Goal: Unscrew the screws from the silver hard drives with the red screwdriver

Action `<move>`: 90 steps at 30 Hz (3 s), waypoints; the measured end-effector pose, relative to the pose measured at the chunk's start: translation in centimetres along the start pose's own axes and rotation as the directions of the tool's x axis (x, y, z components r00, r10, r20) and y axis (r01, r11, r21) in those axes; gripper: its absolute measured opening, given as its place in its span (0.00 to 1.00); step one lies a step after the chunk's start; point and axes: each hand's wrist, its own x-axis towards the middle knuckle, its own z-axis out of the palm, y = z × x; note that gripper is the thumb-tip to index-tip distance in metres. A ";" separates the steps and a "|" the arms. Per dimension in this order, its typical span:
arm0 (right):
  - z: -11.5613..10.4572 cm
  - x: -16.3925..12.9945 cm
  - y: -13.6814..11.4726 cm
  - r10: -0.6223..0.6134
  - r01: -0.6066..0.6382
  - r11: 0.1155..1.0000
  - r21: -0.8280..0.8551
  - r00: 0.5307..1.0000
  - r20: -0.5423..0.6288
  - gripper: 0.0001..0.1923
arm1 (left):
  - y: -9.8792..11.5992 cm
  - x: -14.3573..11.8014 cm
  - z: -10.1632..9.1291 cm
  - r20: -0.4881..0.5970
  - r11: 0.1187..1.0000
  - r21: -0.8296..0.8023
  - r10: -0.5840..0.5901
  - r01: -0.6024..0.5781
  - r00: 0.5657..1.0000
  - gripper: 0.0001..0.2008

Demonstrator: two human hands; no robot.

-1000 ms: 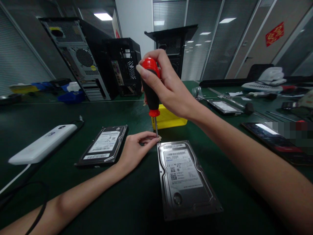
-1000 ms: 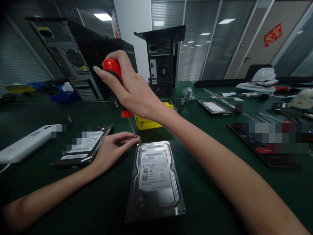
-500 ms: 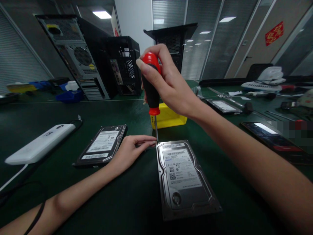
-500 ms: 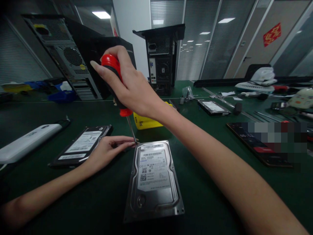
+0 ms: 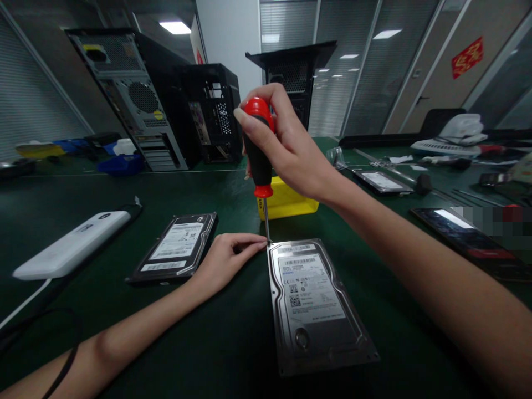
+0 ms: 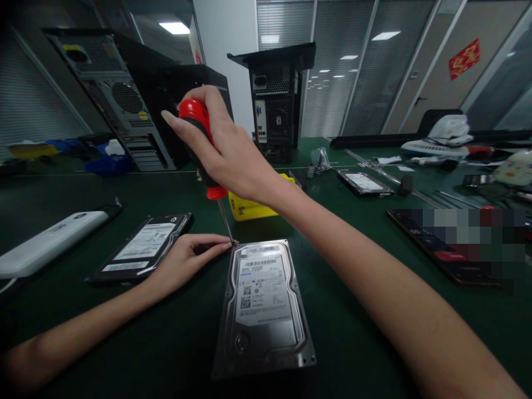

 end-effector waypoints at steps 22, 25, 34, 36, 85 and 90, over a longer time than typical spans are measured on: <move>0.0 0.0 -0.1 -0.082 0.078 0.990 -0.118 0.996 -0.024 0.11 | 0.1 -0.1 0.1 0.026 0.995 0.102 -0.009 0.006 1.000 0.13; 0.1 0.0 0.0 -0.057 0.054 0.996 -0.075 0.998 -0.038 0.13 | 0.3 -0.1 0.2 0.034 0.993 0.117 -0.013 0.009 0.999 0.14; 0.9 0.2 0.5 0.108 -0.107 0.946 0.307 0.994 0.015 0.20 | 0.6 0.3 0.6 0.009 0.996 0.092 0.012 -0.013 1.000 0.12; 1.0 0.2 0.6 0.123 -0.115 0.925 0.363 0.992 0.002 0.21 | 0.6 0.3 0.6 0.005 0.997 0.083 0.011 -0.011 1.000 0.12; 0.7 0.5 0.0 0.203 -0.177 0.773 0.609 0.979 0.027 0.12 | 0.0 0.0 0.7 0.105 0.994 -0.104 -0.027 0.038 0.994 0.16; 0.8 0.5 0.3 0.178 -0.145 0.797 0.587 0.984 0.002 0.17 | 0.3 0.0 0.6 0.101 0.995 -0.093 -0.036 0.045 0.994 0.16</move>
